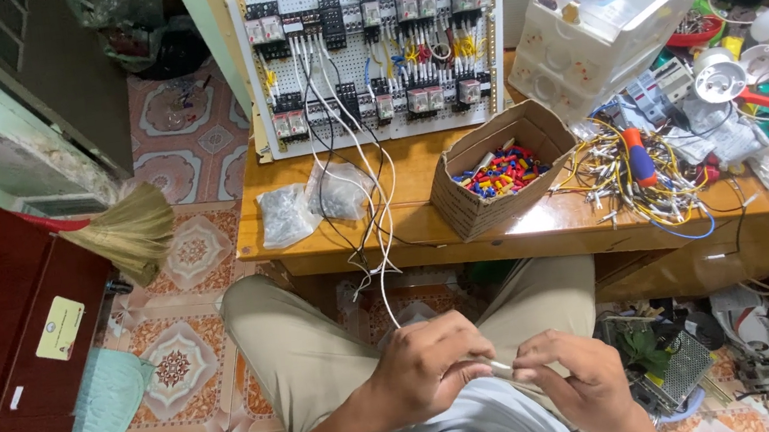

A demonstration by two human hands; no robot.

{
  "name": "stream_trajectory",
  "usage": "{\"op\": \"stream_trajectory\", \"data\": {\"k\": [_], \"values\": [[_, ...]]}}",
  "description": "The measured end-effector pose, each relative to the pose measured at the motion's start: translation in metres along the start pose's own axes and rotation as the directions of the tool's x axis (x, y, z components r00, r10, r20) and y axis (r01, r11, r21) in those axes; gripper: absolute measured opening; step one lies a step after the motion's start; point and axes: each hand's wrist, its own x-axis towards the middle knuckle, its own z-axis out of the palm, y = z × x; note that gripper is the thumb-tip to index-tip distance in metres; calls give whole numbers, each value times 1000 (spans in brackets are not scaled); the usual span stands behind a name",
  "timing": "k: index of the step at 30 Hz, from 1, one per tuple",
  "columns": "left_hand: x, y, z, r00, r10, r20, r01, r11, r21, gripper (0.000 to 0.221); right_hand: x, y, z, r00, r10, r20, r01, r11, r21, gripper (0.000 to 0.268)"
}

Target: Wiring a relay board by stripping wires, crimping connectors, and fastening them into terminals using a screwdriver.

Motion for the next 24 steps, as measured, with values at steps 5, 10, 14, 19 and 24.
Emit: {"op": "stream_trajectory", "data": {"k": [5, 10, 14, 19, 24], "values": [[8, 11, -3, 991, 128, -39, -132, 987, -94, 4, -8, 13, 5, 997, 48, 57, -46, 998, -37, 28], [3, 7, 5, 993, 117, 21, -118, 989, 87, 34, -10, 10, 6, 988, 83, 133, -96, 991, 97, 36], [4, 5, 9, 975, 221, -21, -215, 964, 157, 23, -7, 3, 5, 987, 46, 152, -78, 973, 217, 29], [23, 2, -19, 954, 297, -34, -281, 929, 240, 27, 0, -15, -8, 989, 46, 138, -105, 885, 453, 29], [54, -21, -76, 876, 481, -42, -438, 828, 351, 22, 0, -20, -38, 995, -93, -41, 94, 689, 718, 30]]}}
